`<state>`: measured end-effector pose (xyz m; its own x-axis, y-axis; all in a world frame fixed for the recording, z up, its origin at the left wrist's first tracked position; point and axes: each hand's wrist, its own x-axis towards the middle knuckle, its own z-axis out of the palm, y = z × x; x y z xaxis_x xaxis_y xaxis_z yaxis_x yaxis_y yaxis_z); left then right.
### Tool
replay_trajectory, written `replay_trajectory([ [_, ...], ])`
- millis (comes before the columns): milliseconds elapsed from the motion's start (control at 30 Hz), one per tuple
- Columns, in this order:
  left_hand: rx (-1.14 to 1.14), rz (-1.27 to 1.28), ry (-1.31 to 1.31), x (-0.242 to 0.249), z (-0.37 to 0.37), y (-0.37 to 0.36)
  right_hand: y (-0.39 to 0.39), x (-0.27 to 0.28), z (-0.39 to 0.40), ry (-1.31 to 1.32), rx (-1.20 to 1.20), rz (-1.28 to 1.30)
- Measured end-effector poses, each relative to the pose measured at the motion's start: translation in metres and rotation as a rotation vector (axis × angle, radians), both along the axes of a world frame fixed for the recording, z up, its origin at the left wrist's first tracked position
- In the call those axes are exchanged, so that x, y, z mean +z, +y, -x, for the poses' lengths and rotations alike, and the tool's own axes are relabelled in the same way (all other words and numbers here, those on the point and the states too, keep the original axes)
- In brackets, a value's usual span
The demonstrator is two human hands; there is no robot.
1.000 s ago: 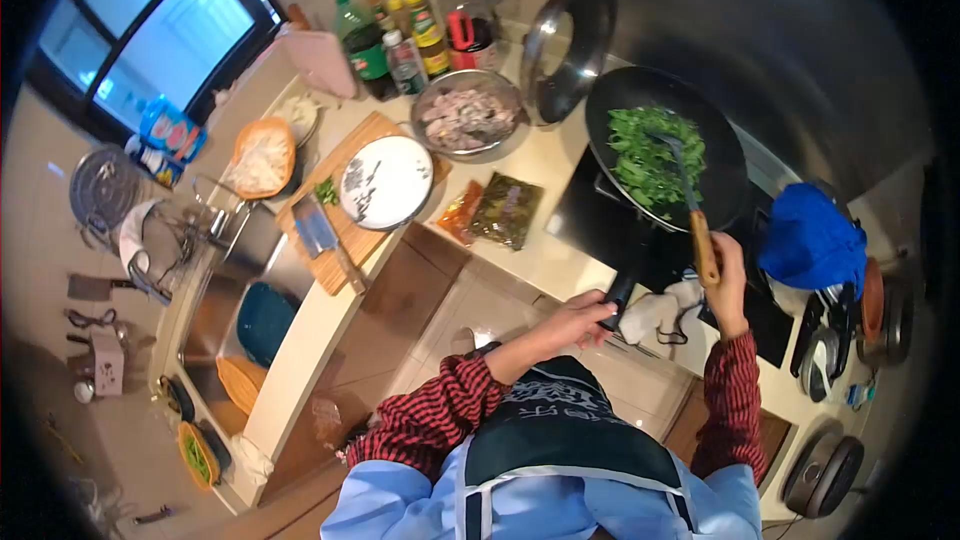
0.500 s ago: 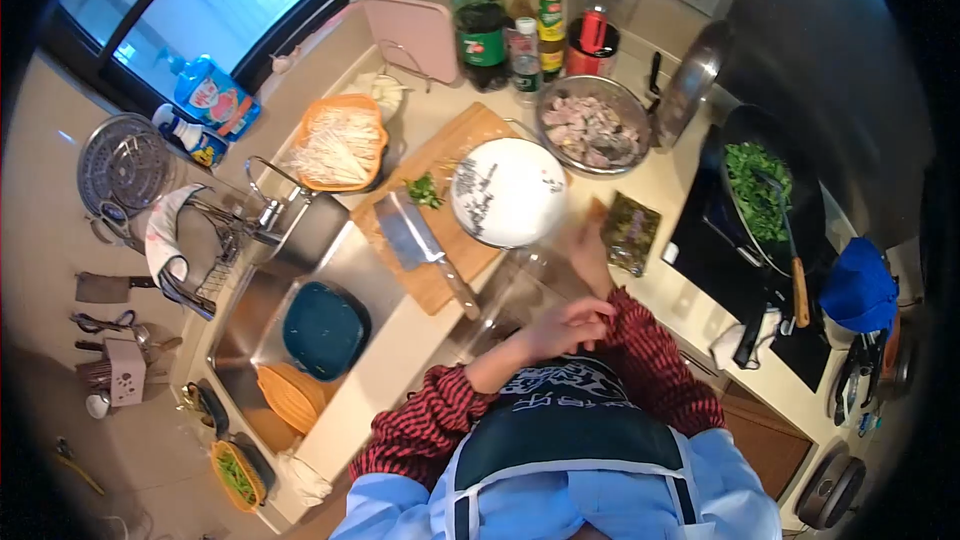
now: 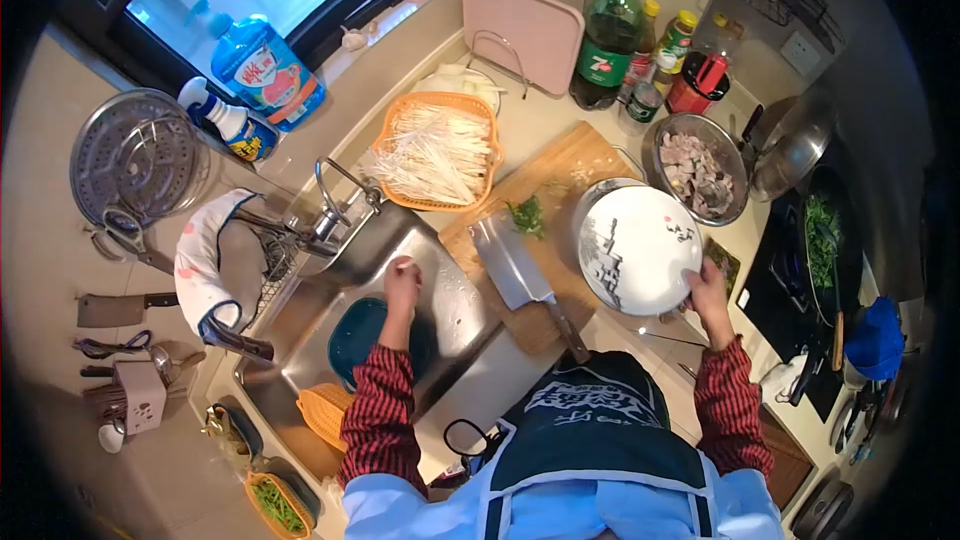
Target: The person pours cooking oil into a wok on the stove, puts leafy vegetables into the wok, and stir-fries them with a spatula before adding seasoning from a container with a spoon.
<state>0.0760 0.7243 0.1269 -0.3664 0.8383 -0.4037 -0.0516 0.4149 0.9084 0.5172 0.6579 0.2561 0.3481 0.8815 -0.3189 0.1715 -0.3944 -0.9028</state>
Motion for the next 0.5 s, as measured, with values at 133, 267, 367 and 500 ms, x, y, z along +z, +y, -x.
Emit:
replay_trajectory([
  [133,0.066,-0.059,0.269,-0.036,0.055,0.064,0.005,0.025,0.042,-0.007,0.129,0.013],
  [267,0.001,-0.047,0.642,-0.060,0.085,0.113,0.032,0.035,0.127,-0.075,0.359,0.042],
  [367,-0.136,-0.124,0.690,-0.012,0.078,0.121,0.054,-0.002,0.183,-0.232,0.533,-0.157],
  [500,-0.196,-0.023,0.845,-0.009,0.085,0.133,0.085,-0.006,0.246,-0.151,0.669,-0.107],
])
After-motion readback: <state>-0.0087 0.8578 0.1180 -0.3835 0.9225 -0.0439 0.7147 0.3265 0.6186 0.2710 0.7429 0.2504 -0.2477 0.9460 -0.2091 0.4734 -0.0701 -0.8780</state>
